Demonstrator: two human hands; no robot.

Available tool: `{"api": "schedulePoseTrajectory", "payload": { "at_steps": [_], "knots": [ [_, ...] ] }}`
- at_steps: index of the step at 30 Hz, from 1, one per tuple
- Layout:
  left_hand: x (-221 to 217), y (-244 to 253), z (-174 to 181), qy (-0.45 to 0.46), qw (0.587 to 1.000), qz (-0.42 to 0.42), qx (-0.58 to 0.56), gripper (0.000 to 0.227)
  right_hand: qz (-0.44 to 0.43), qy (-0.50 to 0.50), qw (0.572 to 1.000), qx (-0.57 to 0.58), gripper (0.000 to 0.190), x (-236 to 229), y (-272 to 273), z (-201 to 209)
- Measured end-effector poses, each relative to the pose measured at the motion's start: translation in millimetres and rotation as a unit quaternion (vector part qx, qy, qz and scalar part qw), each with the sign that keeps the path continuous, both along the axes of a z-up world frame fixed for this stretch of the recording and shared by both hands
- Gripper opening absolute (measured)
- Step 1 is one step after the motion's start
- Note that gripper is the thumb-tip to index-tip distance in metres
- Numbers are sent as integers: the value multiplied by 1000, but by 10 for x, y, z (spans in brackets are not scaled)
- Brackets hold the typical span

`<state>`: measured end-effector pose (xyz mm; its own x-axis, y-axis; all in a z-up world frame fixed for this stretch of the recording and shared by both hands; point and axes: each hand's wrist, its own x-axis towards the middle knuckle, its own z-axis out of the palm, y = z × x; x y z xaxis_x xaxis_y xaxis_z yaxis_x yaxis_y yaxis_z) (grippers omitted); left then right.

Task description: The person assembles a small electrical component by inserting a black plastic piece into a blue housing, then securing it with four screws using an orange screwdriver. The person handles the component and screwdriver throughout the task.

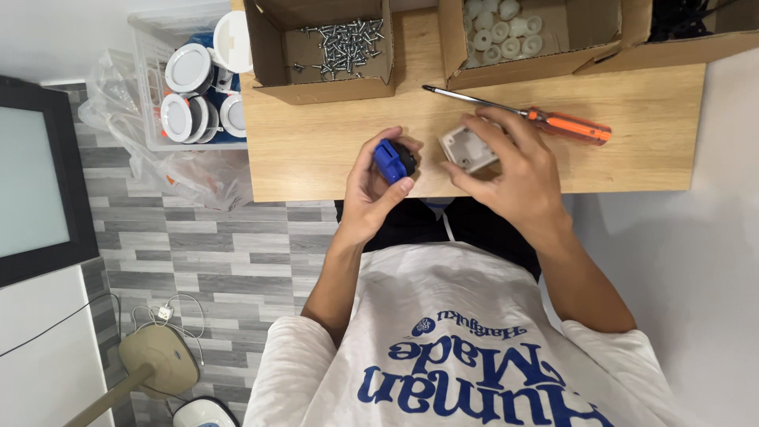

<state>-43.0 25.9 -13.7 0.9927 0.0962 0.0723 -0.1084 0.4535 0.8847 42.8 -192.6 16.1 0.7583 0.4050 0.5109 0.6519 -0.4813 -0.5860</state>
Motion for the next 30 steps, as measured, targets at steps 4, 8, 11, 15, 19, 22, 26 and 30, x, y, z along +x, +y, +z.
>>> {"api": "schedulePoseTrajectory", "payload": {
  "at_steps": [4, 8, 11, 15, 19, 22, 26, 30],
  "knots": [
    [25, 2, 90, -10, 1000, 4, 13, 68, 3, 5, 1000, -5, 60, 5, 33, 53],
    [47, 31, 169, -26, 995, 22, 99, 61, 52, 76, 996, 4, 85, 45, -94, 70],
    [116, 19, 290, -49, 975, 52, 210, 64, 80, 101, 992, 4, 88, 69, -177, 10],
    [264, -138, 462, -107, 934, 96, 327, 69, 80, 101, 992, 10, 84, 122, -303, -249],
    [440, -241, 535, -154, 915, 100, 360, 64, 87, 109, 989, 40, 82, 156, -301, -337],
    [510, -264, 518, -180, 885, 102, 417, 60, 84, 119, 988, 48, 77, 158, -329, -384],
    [540, -253, 481, -186, 857, 87, 472, 56, 89, 109, 988, 57, 71, 162, -333, -394],
    [540, -242, 442, -191, 842, 84, 498, 55, 92, 107, 988, 61, 67, 148, -325, -409]
  ]
}}
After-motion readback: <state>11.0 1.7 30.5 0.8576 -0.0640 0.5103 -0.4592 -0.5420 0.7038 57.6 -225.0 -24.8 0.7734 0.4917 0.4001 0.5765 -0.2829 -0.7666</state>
